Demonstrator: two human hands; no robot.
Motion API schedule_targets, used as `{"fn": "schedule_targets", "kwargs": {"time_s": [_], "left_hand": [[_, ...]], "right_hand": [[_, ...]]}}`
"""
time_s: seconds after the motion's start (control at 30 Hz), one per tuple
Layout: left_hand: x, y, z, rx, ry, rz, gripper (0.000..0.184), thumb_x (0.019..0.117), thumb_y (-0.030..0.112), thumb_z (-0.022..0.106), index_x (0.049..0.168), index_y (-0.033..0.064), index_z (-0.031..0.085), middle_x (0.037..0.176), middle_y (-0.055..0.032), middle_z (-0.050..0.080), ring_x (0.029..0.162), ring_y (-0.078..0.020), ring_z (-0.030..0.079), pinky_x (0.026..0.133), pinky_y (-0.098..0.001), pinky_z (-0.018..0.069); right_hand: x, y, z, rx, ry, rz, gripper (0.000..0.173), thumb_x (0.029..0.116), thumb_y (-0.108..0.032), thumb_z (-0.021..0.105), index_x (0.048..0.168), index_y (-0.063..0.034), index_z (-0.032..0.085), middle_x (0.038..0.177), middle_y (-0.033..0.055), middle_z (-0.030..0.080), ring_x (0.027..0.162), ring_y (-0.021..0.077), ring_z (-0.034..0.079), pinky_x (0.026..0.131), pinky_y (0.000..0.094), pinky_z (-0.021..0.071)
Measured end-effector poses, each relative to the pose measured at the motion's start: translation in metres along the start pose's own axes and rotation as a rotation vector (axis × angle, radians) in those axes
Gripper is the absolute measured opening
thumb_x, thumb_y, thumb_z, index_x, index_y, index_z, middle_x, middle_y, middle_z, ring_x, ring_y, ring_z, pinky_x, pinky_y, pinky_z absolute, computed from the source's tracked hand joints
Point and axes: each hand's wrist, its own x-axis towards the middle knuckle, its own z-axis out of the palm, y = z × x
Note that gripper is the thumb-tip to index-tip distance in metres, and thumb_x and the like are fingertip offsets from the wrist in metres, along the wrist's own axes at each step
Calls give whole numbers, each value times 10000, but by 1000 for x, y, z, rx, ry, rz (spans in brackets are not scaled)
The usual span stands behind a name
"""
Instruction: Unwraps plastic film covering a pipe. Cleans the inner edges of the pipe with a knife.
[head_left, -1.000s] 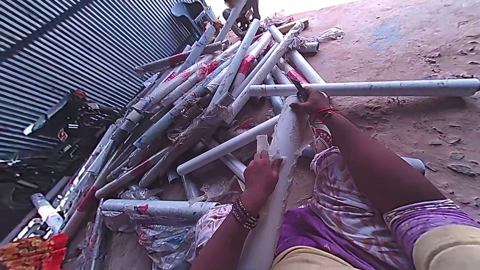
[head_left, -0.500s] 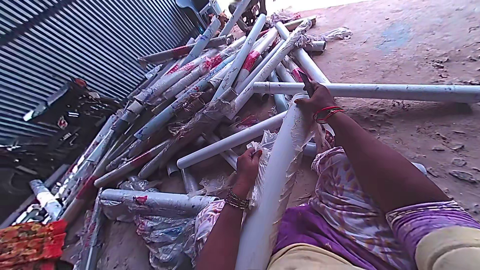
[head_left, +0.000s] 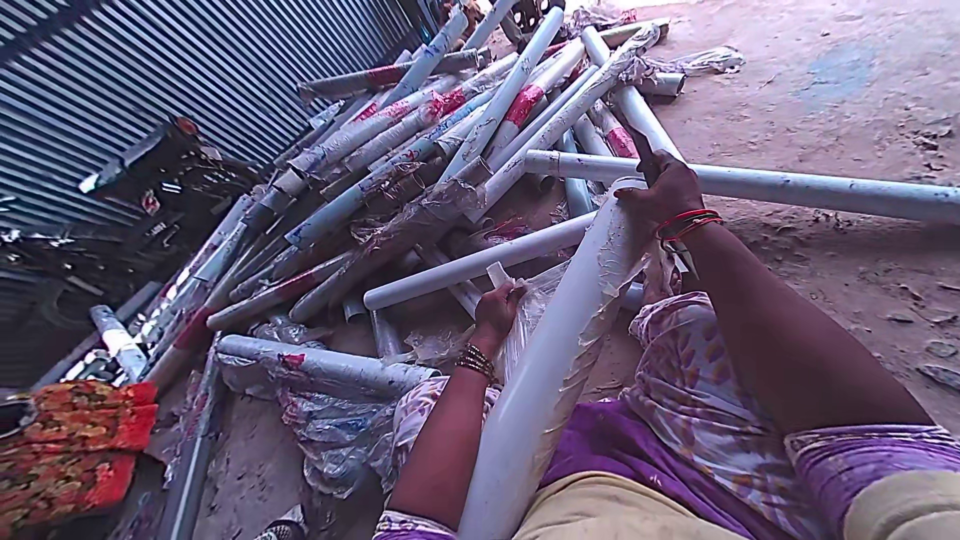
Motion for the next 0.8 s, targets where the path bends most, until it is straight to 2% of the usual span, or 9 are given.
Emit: {"fn": "schedule_targets", "kwargs": {"time_s": [0.07,0.17,0.23,0.33,0.47,0.53,0.63,0.73,0.8], "left_hand": [[7,-11,1,-456,-94,-185,238,1090,123,487,981,-30,634,768,-21,614,697,-48,600,719,-220,526],[-4,-40,-6,-897,5,-509,243,1128,164,379,956,60,514,576,84,399,435,7,372,430,-142,346],[-23,-59,-29,-917,46,-540,152,1104,118,443,971,87,510,629,75,461,487,-7,434,488,-155,412],[-62,-54,-59,-741,103,-476,149,951,-51,657,851,37,590,632,55,576,504,-1,503,512,-158,443],[-100,-13,-66,-479,-9,-379,92,979,13,636,898,1,678,634,62,602,517,3,543,556,-174,497],[-103,-3,-62,-224,-141,-396,333,1088,212,511,936,-20,695,685,-14,631,580,-75,566,642,-280,506],[-97,13,-57,-243,-450,-466,732,1137,437,166,1033,-82,672,902,-154,683,773,-201,655,782,-404,544],[-96,28,-46,-312,-498,-389,557,1114,435,379,968,-41,628,828,-96,588,752,-176,574,744,-401,489],[-95,34,-39,-349,-398,-385,419,1092,375,493,1039,-23,616,854,-91,592,776,-173,587,771,-396,503]], "right_hand": [[-1,7,-4,47,38,7,504,841,-168,853,1199,85,603,1047,324,637,989,470,617,872,653,445],[2,24,-8,109,89,4,523,839,-151,846,1209,104,577,1042,311,617,942,426,594,845,629,439],[5,30,-7,152,117,-10,521,844,-135,836,1220,107,567,1035,279,609,899,355,574,837,570,445],[8,31,-4,174,122,-31,518,850,-117,826,1224,118,554,1026,268,600,874,311,556,838,529,447],[13,26,4,131,89,-30,505,869,-135,804,1225,117,549,1021,264,592,871,302,546,841,513,440],[14,24,11,118,65,-31,511,888,-145,789,1246,121,541,1057,289,596,907,325,562,867,535,441],[12,24,17,116,47,-44,515,904,-152,769,1264,128,529,1068,301,600,920,342,571,875,546,447],[12,23,16,110,56,-43,496,923,-140,747,1271,132,520,1064,299,596,915,336,561,875,542,441],[11,22,15,108,62,-43,484,924,-134,740,1268,125,521,1065,290,593,913,324,553,871,526,439]]}}
